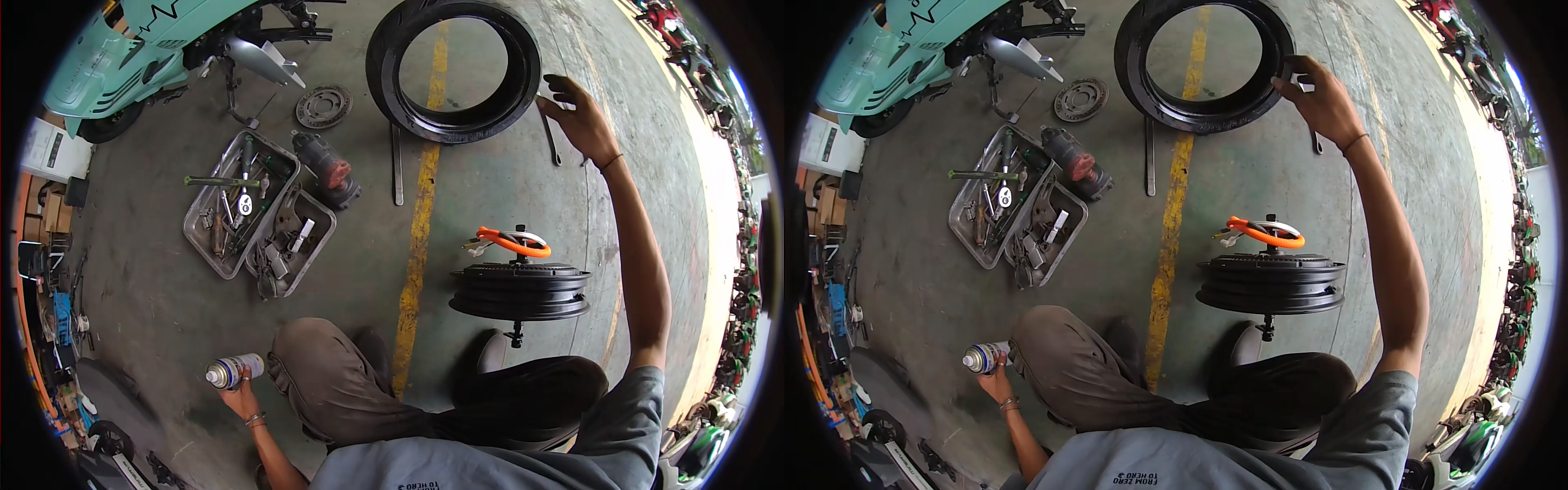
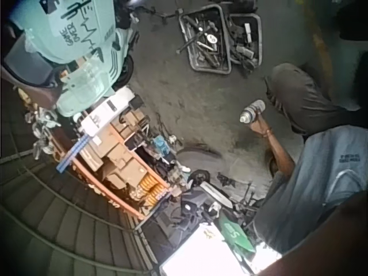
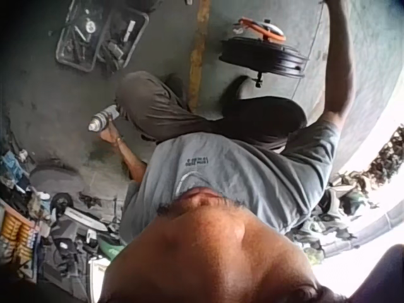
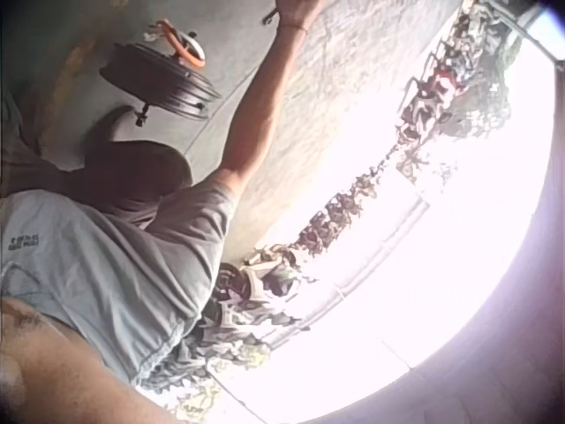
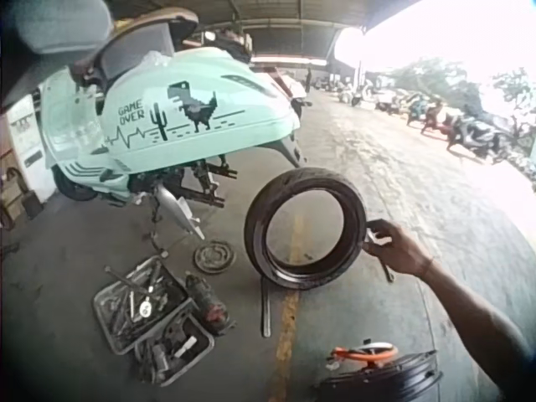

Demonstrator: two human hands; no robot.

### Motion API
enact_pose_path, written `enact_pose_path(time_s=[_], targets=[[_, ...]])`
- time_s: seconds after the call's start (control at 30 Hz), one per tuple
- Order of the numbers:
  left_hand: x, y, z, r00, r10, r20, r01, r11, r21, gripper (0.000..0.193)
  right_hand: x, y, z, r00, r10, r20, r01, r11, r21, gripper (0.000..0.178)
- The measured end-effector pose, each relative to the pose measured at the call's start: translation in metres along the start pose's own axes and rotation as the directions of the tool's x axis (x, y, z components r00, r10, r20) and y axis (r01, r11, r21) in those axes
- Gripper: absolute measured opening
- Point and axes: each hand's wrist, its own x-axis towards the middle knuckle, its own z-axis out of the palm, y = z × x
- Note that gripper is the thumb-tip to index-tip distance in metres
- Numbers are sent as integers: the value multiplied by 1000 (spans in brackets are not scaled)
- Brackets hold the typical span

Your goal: The person sprays a lubricant onto the inside of a scooter tire and the rim of an electric motor wheel, then mounts the tire onto the wheel rim using tire levers.

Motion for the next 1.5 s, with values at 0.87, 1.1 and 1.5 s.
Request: enact_pose_path(time_s=[0.87,1.1,1.5], targets=[[-151,1,-188,502,-772,388,847,529,-43,40,185,27,48,987,159,17,-143,928,-343,87],[-98,394,-183,775,-429,464,347,903,255,38,200,31,-1,874,321,364,-185,913,-363,92],[-142,470,-192,711,-618,336,581,785,215,37,276,55,3,695,383,609,-183,913,-365,91]])
